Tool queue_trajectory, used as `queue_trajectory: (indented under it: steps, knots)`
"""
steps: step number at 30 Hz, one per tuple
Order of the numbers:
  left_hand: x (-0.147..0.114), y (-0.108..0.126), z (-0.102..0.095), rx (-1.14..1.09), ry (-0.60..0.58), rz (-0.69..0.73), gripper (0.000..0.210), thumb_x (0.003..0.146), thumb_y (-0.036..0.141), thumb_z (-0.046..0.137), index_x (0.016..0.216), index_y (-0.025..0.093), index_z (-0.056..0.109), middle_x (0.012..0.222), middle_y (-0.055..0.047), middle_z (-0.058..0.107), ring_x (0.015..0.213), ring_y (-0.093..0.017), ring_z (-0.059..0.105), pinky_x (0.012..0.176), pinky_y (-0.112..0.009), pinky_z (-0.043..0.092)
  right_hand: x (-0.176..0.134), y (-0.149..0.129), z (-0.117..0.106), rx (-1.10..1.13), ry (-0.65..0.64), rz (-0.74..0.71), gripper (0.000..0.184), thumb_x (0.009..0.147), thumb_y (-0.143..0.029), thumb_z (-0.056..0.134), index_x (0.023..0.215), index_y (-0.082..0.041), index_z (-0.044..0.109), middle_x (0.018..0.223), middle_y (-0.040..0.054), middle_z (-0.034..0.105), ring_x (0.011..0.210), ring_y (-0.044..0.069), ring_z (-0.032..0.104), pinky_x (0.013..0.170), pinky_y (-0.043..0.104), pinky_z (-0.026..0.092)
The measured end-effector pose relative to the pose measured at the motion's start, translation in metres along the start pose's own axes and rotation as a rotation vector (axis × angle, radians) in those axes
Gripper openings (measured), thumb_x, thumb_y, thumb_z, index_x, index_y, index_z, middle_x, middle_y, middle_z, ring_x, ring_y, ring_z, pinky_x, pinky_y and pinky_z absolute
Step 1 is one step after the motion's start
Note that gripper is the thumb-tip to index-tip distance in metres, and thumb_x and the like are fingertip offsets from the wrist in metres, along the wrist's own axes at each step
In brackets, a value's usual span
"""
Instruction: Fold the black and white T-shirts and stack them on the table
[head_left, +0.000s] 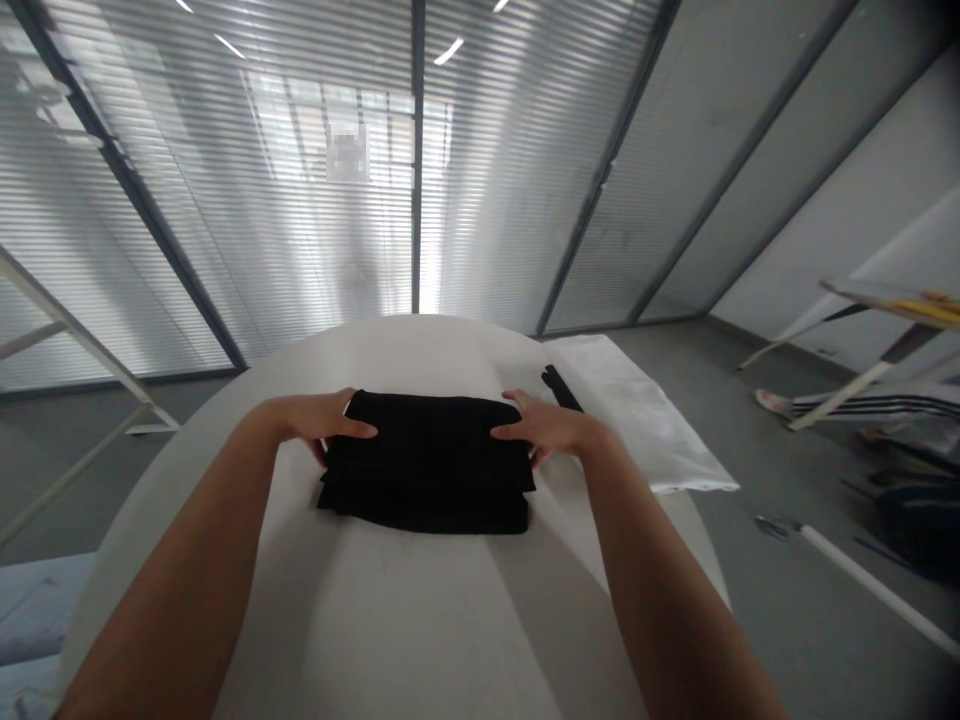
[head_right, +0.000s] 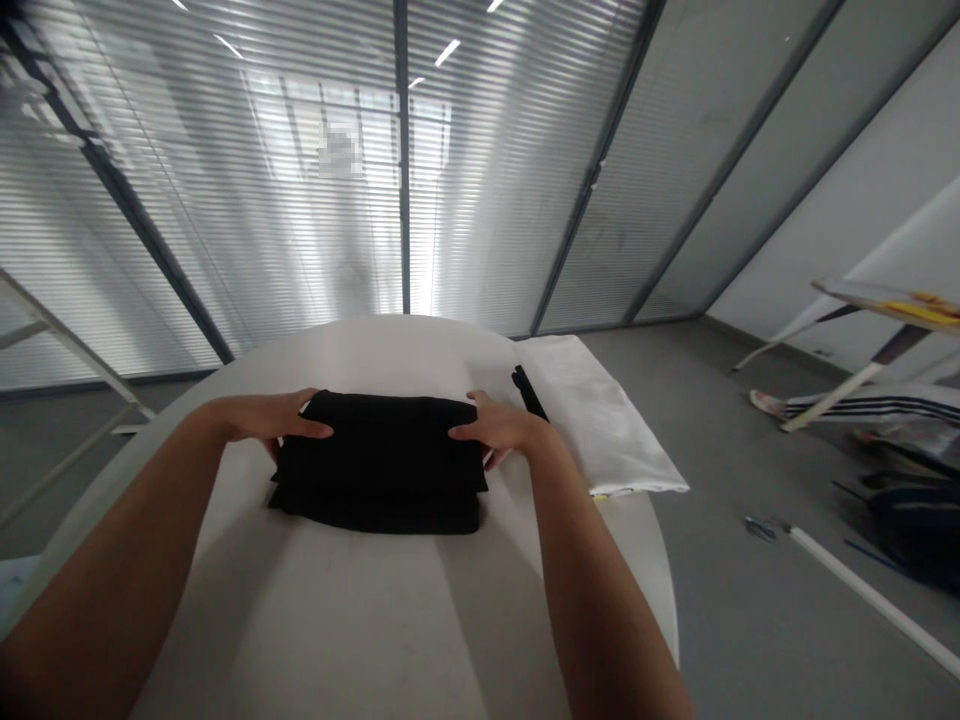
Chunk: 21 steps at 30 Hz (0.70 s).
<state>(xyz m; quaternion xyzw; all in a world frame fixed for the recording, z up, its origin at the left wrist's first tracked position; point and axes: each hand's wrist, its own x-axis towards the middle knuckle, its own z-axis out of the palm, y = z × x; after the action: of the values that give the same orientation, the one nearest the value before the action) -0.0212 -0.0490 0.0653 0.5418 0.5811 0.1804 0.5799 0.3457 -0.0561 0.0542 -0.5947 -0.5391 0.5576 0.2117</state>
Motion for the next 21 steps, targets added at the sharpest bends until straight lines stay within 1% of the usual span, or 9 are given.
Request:
queue_trajectory:
  steps: [2,4,7,11,13,15,17,19,21]
  knots:
    - [-0.001,-0.002,-0.003,0.015,-0.054,0.022,0.057,0.049,0.025,0.083,0.104,0.023,0.067,0.096,-0.012,0.073,0.073,-0.026,0.069,0.049,-0.025,0.05,-0.009,-0.007,0.0,0.002,-0.04,-0.019,0.09,0.051,-0.034,0.09,0.131,-0.024,0.051,0.08,0.0075,0.07,0.054,0.02,0.062,0.045,0.033,0.052]
    - [-0.002,-0.004,-0.006,0.017,-0.073,0.042,0.059,0.05,0.024,0.082,0.107,0.025,0.067,0.101,-0.012,0.072,0.077,-0.027,0.07,0.05,-0.025,0.049,-0.016,-0.012,-0.001,0.024,-0.061,-0.069,0.087,0.051,-0.029,0.089,0.13,-0.024,0.054,0.082,0.0071,0.07,0.053,0.018,0.062,0.046,0.031,0.051]
    - [-0.005,-0.004,-0.011,-0.012,-0.033,0.067,0.064,0.046,0.02,0.081,0.108,0.025,0.068,0.102,-0.012,0.072,0.079,-0.028,0.069,0.049,-0.025,0.048,-0.023,-0.016,-0.004,0.017,-0.104,-0.111,0.078,0.05,-0.023,0.088,0.123,-0.023,0.061,0.08,0.0059,0.071,0.051,0.016,0.061,0.046,0.029,0.05]
    - [-0.007,-0.004,-0.014,0.058,-0.053,0.021,0.08,0.041,0.02,0.082,0.119,0.026,0.064,0.101,-0.013,0.072,0.073,-0.029,0.069,0.047,-0.025,0.047,-0.024,-0.015,-0.004,-0.103,-0.295,0.033,0.087,0.052,-0.027,0.088,0.132,-0.025,0.054,0.075,0.0043,0.071,0.049,0.018,0.062,0.046,0.03,0.05]
    - [-0.005,-0.004,-0.016,0.162,-0.079,-0.034,0.084,0.04,0.024,0.084,0.121,0.025,0.063,0.095,-0.013,0.073,0.069,-0.029,0.069,0.048,-0.028,0.048,-0.022,-0.013,-0.002,-0.15,-0.306,0.083,0.091,0.05,-0.027,0.088,0.133,-0.025,0.053,0.07,0.0023,0.069,0.048,0.019,0.062,0.046,0.03,0.049]
    - [-0.003,-0.003,-0.016,0.279,-0.029,-0.014,0.08,0.04,0.031,0.085,0.117,0.024,0.065,0.09,-0.012,0.074,0.07,-0.03,0.069,0.054,-0.031,0.05,-0.019,-0.011,-0.003,-0.219,-0.278,0.074,0.087,0.05,-0.029,0.088,0.13,-0.025,0.056,0.065,0.0003,0.067,0.048,0.019,0.061,0.048,0.03,0.048]
    - [-0.001,0.0,-0.013,0.427,0.101,0.088,0.076,0.043,0.041,0.084,0.115,0.023,0.066,0.096,-0.014,0.072,0.085,-0.034,0.068,0.069,-0.036,0.052,-0.018,-0.011,-0.004,-0.341,-0.207,0.002,0.073,0.056,-0.034,0.086,0.124,-0.025,0.061,0.065,0.0014,0.067,0.053,0.02,0.062,0.054,0.032,0.048]
    - [0.0,0.005,0.0,0.618,0.273,0.211,0.075,0.053,0.051,0.078,0.12,0.021,0.064,0.11,-0.017,0.068,0.107,-0.038,0.061,0.087,-0.042,0.047,-0.016,-0.012,-0.005,-0.502,-0.041,-0.132,0.049,0.066,-0.039,0.081,0.11,-0.023,0.068,0.074,0.0062,0.069,0.067,0.025,0.065,0.066,0.036,0.048]
    - [0.003,0.009,0.025,0.804,0.399,0.326,0.072,0.069,0.055,0.066,0.131,0.021,0.057,0.124,-0.019,0.061,0.123,-0.041,0.05,0.099,-0.048,0.038,-0.015,-0.014,0.003,-0.665,0.171,-0.311,0.024,0.076,-0.036,0.074,0.094,-0.022,0.071,0.09,0.0113,0.069,0.088,0.03,0.064,0.081,0.04,0.045]
